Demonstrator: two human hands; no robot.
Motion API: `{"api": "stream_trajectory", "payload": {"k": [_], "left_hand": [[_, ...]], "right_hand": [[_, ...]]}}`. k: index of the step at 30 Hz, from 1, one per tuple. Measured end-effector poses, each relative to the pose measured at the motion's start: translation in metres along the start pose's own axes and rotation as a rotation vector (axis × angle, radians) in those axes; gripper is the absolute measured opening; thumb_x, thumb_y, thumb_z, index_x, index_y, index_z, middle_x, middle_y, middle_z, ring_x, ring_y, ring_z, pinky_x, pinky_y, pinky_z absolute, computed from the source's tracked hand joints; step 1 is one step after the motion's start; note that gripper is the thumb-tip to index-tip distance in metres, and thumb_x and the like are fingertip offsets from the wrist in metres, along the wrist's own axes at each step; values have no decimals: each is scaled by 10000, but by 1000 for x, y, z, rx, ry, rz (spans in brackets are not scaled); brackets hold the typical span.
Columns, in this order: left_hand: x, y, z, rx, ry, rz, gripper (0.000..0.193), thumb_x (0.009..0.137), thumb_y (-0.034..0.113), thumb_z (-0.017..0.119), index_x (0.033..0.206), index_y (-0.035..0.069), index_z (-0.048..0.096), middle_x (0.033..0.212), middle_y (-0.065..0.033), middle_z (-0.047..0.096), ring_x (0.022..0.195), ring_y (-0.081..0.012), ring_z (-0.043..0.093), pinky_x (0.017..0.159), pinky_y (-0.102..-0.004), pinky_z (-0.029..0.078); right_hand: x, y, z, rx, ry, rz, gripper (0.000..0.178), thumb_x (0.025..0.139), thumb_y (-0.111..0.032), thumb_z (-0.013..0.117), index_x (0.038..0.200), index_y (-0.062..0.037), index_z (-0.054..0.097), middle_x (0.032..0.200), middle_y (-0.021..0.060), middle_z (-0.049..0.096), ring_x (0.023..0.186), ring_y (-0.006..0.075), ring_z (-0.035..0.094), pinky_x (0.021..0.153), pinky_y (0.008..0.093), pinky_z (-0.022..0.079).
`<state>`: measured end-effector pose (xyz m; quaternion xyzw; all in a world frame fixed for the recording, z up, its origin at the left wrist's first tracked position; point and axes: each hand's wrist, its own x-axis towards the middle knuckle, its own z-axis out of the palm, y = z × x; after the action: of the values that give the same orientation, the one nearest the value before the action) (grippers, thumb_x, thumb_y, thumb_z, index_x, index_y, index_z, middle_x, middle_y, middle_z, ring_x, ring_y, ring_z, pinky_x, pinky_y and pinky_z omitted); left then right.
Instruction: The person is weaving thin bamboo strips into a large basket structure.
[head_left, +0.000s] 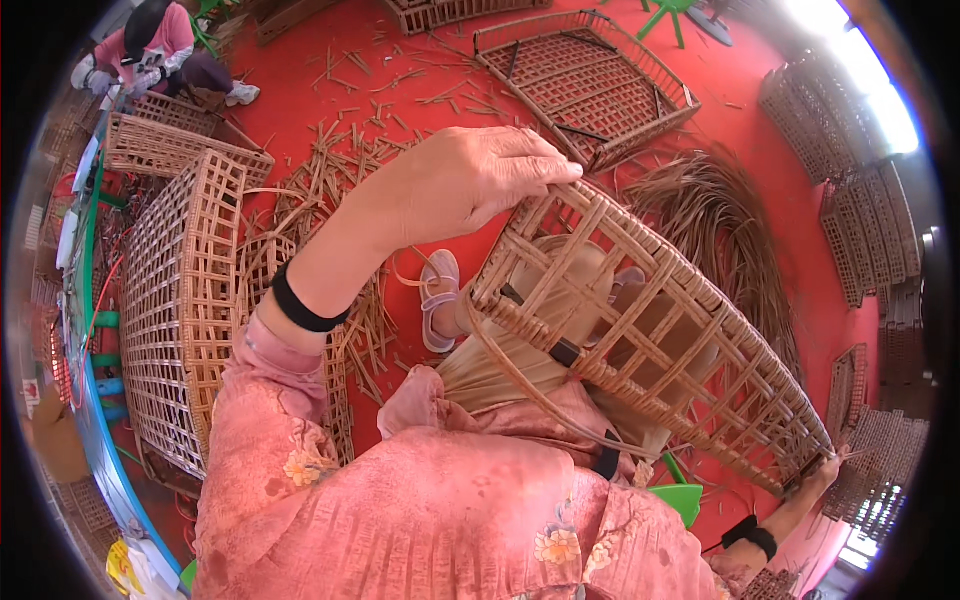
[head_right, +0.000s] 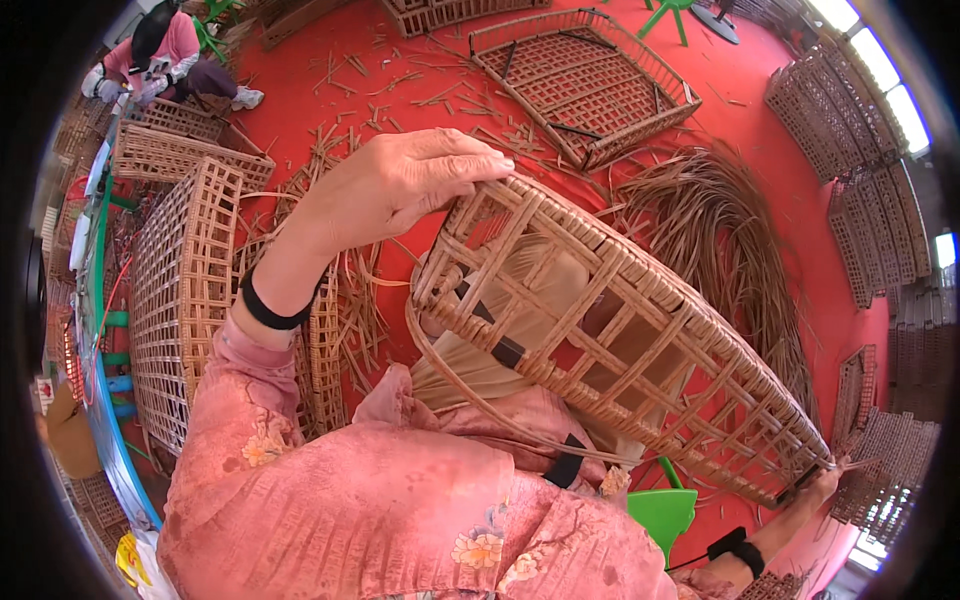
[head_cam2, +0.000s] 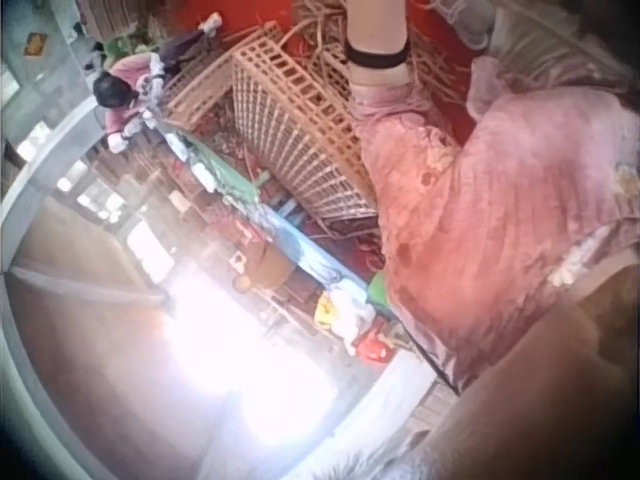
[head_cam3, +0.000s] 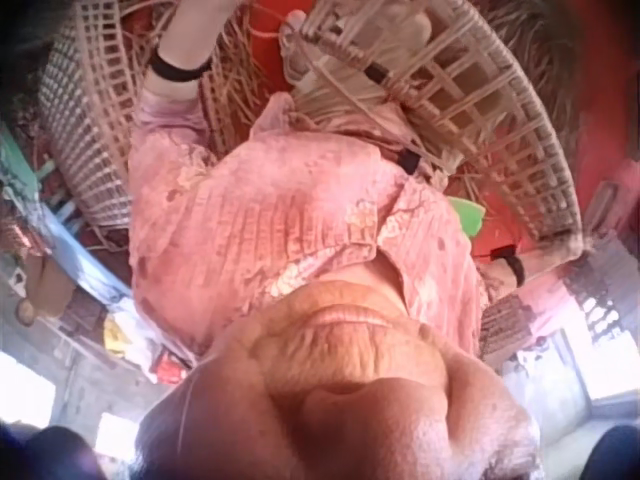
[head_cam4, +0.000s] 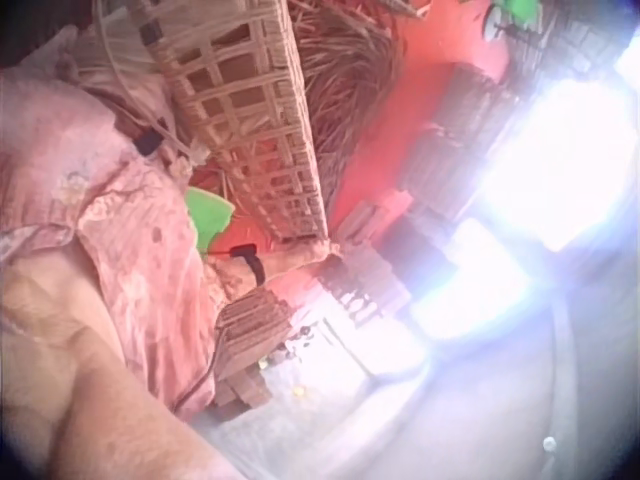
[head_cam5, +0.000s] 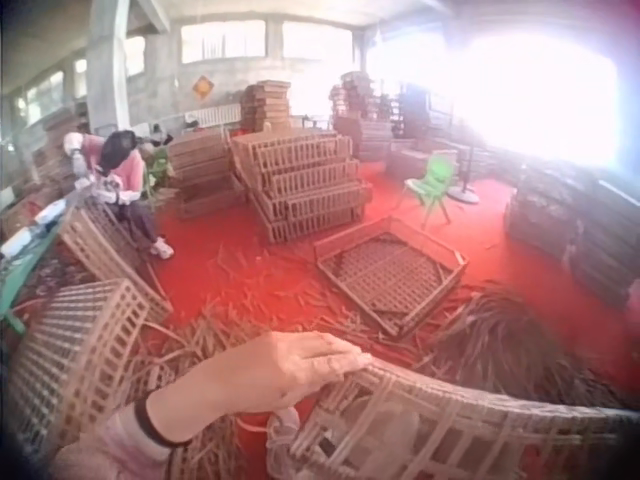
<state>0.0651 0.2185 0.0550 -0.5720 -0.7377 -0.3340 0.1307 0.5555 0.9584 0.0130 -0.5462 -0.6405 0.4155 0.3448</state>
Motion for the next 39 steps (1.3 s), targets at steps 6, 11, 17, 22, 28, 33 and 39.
{"api": "stream_trajectory", "payload": {"k": [6,11,17,22,28,33,39], "left_hand": [[2,-7,-1,323,34,186,423,822,-7,646,1235,81,648,1158,-112,691,1033,-286,689,852,-377,602],[8,-7,10,336,35,175,437,806,-35,637,1230,65,617,1097,-115,685,1000,-300,690,837,-387,600],[18,-5,8,305,86,166,411,813,-52,628,1209,57,611,1089,-123,675,976,-320,684,815,-398,592],[23,-6,6,124,34,20,362,834,-18,630,1186,62,621,1107,-106,674,991,-331,671,851,-410,567],[31,8,9,115,-47,57,349,861,55,639,1210,64,645,1155,-113,677,1073,-319,642,931,-403,525],[44,1,5,-7,-192,-67,344,834,23,670,1178,11,682,1106,-115,705,1012,-286,671,911,-366,533],[59,-8,-6,-315,-353,-275,377,823,-25,675,1198,6,686,1118,-90,695,1017,-198,654,916,-329,518]], "right_hand": [[-240,-174,96,-1258,204,-528,461,1047,-446,400,1310,-153,639,1183,138,700,1096,324,665,957,411,495],[-367,-231,250,-353,-380,-884,285,913,-107,663,1176,-2,691,1162,121,690,1060,222,660,939,338,504],[-441,-260,336,-456,-628,-1458,367,848,-179,704,1153,11,633,1086,182,666,1026,342,636,924,453,491],[-448,-264,364,-643,-606,-1575,304,824,-180,715,1044,11,630,995,163,647,977,317,632,866,435,501],[-438,-261,376,-695,-707,-1590,196,783,-97,681,943,11,643,942,172,673,953,344,656,844,440,520],[-422,-269,385,-662,-843,-1509,117,802,-80,638,846,25,664,879,221,679,892,362,678,798,450,535],[-402,-271,372,-346,-1118,-1155,370,845,-251,671,1156,-52,693,989,221,691,957,384,665,859,462,510]]}}
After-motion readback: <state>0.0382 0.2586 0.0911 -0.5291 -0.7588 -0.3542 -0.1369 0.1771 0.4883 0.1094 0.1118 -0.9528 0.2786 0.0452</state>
